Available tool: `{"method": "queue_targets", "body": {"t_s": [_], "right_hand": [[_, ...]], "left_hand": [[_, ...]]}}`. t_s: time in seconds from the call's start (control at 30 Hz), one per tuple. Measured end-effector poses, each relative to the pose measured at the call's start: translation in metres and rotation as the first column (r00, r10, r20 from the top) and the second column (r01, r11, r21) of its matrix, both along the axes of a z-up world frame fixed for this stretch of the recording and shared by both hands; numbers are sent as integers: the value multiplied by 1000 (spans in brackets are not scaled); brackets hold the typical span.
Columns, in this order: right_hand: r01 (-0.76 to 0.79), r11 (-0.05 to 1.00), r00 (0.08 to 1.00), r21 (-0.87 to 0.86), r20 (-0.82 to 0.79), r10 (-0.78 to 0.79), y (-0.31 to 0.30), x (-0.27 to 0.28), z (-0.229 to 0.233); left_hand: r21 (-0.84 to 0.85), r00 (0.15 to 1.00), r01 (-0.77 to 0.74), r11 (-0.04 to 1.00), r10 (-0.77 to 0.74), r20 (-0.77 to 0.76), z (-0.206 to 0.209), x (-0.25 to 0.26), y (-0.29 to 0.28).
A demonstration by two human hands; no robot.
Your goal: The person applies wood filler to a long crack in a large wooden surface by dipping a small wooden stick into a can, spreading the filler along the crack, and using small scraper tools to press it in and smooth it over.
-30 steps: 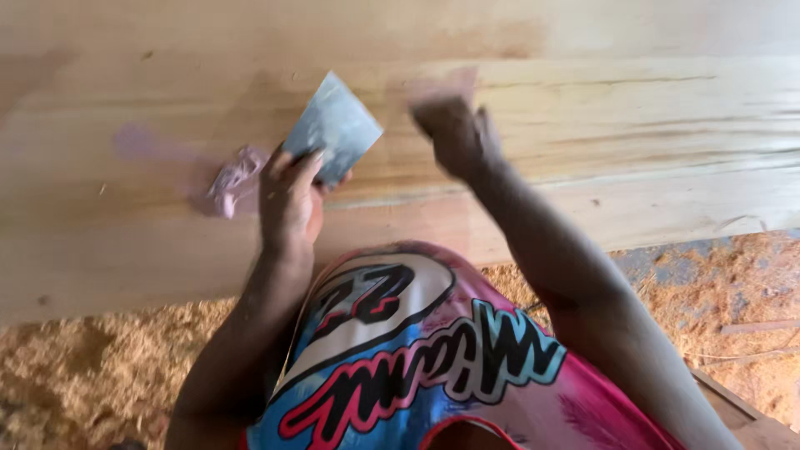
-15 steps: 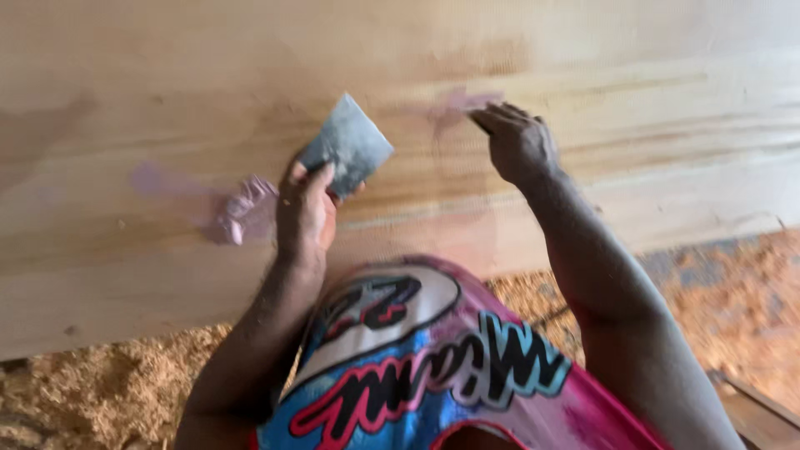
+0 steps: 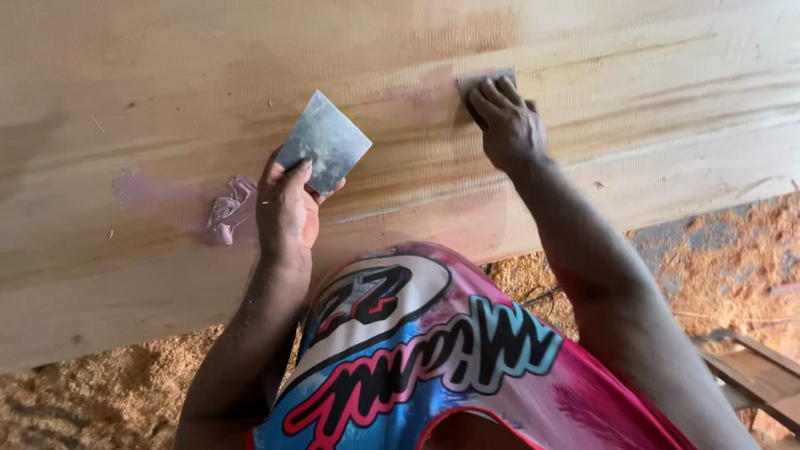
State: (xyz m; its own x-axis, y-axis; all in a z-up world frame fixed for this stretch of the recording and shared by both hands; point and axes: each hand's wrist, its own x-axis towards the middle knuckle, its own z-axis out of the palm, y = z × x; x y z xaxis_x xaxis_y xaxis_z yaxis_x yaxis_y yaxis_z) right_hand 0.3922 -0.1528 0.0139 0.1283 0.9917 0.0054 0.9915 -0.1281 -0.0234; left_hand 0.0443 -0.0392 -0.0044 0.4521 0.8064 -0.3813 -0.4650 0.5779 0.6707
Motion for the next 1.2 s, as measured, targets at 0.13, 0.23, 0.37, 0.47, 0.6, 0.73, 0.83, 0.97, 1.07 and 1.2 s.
{"method": "queue_targets", "body": {"t_s": [0.13, 0.23, 0.37, 0.47, 0.6, 0.73, 0.83, 0.97, 1.07, 1.2], "right_hand": [[71, 997, 978, 43, -200, -61, 2, 4, 11], [135, 991, 957, 10, -259, -128, 14, 11, 11], [109, 994, 990, 21, -96, -106, -3, 12, 1], [138, 990, 965, 20, -229, -130, 5, 20, 1], [208, 965, 953, 162, -256, -162, -10, 17, -14], [134, 978, 961, 162, -262, -88, -17, 31, -15], [261, 946, 902, 192, -398, -168, -22, 66, -16], [478, 878, 862, -30, -176, -475, -22, 100, -26], [618, 779, 785, -105, 38, -618, 27, 110, -23], [313, 893, 949, -324, 132, -285, 73, 44, -40]], "left_hand": [[-10, 1000, -15, 1000, 14, -18, 3, 8, 6], [57, 1000, -20, 998, 20, 3, 0, 11, 13], [-3, 1000, 1, 1000, -1, -23, -9, 5, 2], [31, 998, -21, 999, 23, -53, -8, 5, 8], [78, 997, 0, 997, 7, -79, -17, -3, 0], [27, 997, -57, 998, 58, -43, -7, -7, 3], [39, 995, -97, 994, 98, -23, -4, -15, 11], [66, 981, -192, 979, 192, -1, 2, -55, -7], [68, 960, -280, 958, 279, 22, 9, -82, -12], [71, 937, -349, 935, 346, 44, 7, -115, -28]]}}
